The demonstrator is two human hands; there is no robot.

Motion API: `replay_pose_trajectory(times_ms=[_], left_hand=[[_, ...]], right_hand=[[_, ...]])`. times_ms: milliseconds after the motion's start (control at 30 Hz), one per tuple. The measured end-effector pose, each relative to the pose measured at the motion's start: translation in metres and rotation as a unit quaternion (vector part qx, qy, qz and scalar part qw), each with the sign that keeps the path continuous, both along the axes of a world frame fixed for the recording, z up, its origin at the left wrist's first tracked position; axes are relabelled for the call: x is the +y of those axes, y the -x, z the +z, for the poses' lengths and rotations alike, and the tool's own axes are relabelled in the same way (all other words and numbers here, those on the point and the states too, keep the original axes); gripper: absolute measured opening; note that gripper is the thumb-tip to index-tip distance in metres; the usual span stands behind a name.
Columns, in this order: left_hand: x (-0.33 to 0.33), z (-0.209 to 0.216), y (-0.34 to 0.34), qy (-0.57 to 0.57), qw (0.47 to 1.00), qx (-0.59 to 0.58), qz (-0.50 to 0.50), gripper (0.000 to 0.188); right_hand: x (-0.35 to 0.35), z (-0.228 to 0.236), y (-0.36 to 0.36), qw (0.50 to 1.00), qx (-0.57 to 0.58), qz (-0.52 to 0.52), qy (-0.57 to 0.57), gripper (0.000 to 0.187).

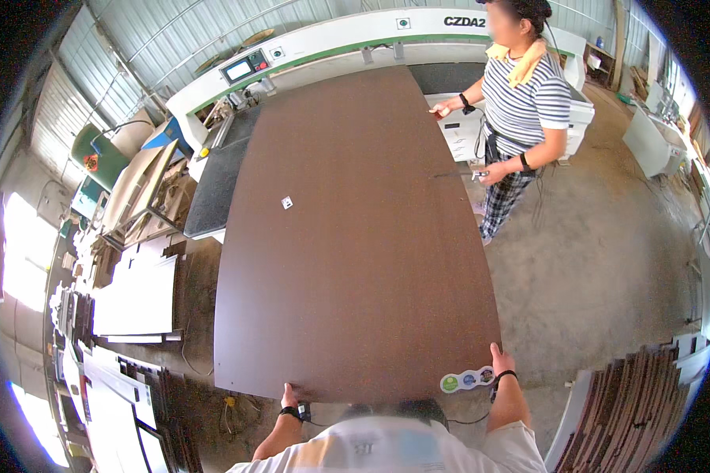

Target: The recorder and another worker are handling and stacking large brown wooden panels in a workshop, possibly using a panel-processing machine.

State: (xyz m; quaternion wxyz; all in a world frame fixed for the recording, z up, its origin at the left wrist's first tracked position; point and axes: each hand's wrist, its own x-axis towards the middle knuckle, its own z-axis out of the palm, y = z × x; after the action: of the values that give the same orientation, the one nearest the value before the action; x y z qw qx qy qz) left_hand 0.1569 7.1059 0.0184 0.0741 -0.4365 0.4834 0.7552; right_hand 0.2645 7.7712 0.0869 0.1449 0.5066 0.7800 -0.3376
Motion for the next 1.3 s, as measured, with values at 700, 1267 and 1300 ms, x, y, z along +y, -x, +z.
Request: replay_pose_trajectory(times_ms=[700,1267,1300], left_hand=[[-0.211,0.038,0.027,0.200,0.970,-0.129,-0.048,0.057],[-0.255,-0.088,-0.142,0.014,0.855,0.026,-0.517,0.058],[-0.236,-0.086,-0.153,-0.017,0.845,0.004,-0.535,0.058]], right_hand=[[-0.272,-0.017,-0.112,0.994,-0.040,-0.078,0.065,0.092],[-0.508,-0.059,-0.192,0.963,0.022,-0.075,0.257,0.089],[-0.509,-0.059,-0.198,0.963,0.038,-0.086,0.254,0.090]])
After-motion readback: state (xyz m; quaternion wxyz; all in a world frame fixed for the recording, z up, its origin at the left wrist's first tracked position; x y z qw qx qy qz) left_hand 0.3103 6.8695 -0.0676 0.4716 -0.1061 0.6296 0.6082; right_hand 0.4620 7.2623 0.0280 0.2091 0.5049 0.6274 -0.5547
